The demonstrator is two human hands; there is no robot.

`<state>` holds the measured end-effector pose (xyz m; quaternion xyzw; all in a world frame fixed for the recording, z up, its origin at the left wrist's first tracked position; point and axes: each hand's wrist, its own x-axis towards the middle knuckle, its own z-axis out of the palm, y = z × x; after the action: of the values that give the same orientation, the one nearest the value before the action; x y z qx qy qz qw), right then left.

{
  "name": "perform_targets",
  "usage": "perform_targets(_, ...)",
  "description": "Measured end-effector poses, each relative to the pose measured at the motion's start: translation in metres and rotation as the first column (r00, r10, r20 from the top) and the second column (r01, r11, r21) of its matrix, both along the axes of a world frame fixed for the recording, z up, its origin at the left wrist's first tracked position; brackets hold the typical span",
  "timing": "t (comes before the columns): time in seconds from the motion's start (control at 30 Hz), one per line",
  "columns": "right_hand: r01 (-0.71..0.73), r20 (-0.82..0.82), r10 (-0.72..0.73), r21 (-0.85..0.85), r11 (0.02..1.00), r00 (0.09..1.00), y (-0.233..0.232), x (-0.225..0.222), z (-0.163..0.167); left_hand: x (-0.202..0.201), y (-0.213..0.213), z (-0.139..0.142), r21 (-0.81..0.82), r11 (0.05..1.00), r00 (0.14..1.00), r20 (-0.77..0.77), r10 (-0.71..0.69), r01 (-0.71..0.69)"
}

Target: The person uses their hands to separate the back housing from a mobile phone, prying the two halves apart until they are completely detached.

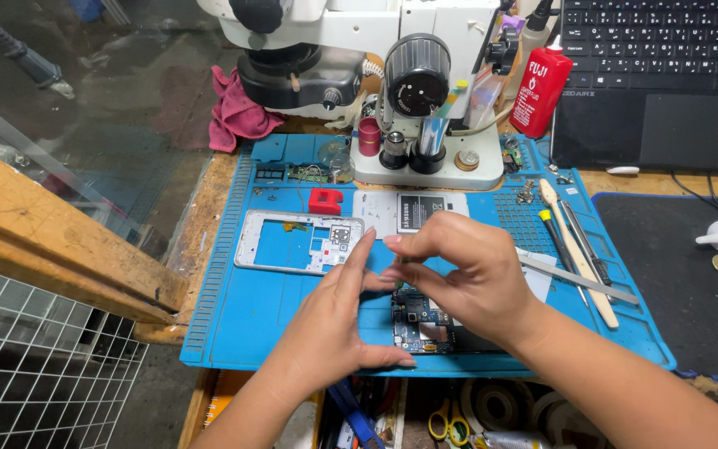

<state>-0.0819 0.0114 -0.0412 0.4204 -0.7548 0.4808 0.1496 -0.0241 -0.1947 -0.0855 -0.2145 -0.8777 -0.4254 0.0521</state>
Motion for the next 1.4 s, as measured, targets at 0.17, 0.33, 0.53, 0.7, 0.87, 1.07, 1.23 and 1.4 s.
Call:
perform_targets(0.17, -0.029, 0.047, 0.030, -0.022, 0.999, 0.998, 0.004, -0.009, -0.003, -0.002, 0.004, 0.000, -0.007, 1.000, 0.999, 0.038, 0.004, -0.004)
perform_targets(0.33, -0.080, 0.057, 0.083, -0.047, 0.996, 0.995, 0.009, -0.013, -0.009, -0.004, 0.007, -0.001, -0.009, 1.000, 0.999, 0.037, 0.010, -0.010)
perform_targets(0.53, -0.204, 0.181, 0.217, -0.091, 0.975, 0.959, 0.005, -0.010, -0.017, -0.003, 0.009, -0.005, 0.007, 1.000, 0.998, 0.061, 0.016, -0.016)
perform_targets(0.7, -0.129, 0.078, 0.139, -0.126, 0.984, 0.987, 0.005, -0.006, -0.025, -0.001, 0.006, -0.005, 0.017, 1.000, 0.999, 0.034, -0.010, 0.009)
perform_targets(0.87, 0.041, 0.048, -0.035, -0.126, 0.991, 0.998, 0.003, -0.005, -0.031, -0.002, 0.003, -0.004, 0.001, 1.000, 1.000, -0.005, -0.015, 0.015)
perform_targets(1.07, -0.125, 0.197, 0.157, -0.166, 0.978, 0.968, 0.007, -0.008, -0.026, -0.003, 0.004, -0.004, -0.015, 1.000, 0.997, 0.074, 0.015, -0.014)
perform_targets(1.23, -0.042, 0.105, 0.057, -0.136, 0.990, 0.993, 0.004, 0.001, -0.024, 0.001, 0.004, -0.003, -0.005, 0.999, 0.998, -0.046, -0.044, 0.044)
perform_targets(1.4, -0.032, 0.142, 0.049, -0.121, 0.992, 0.989, 0.003, 0.002, -0.021, 0.003, 0.003, -0.004, -0.033, 0.999, 1.000, -0.005, -0.008, 0.008)
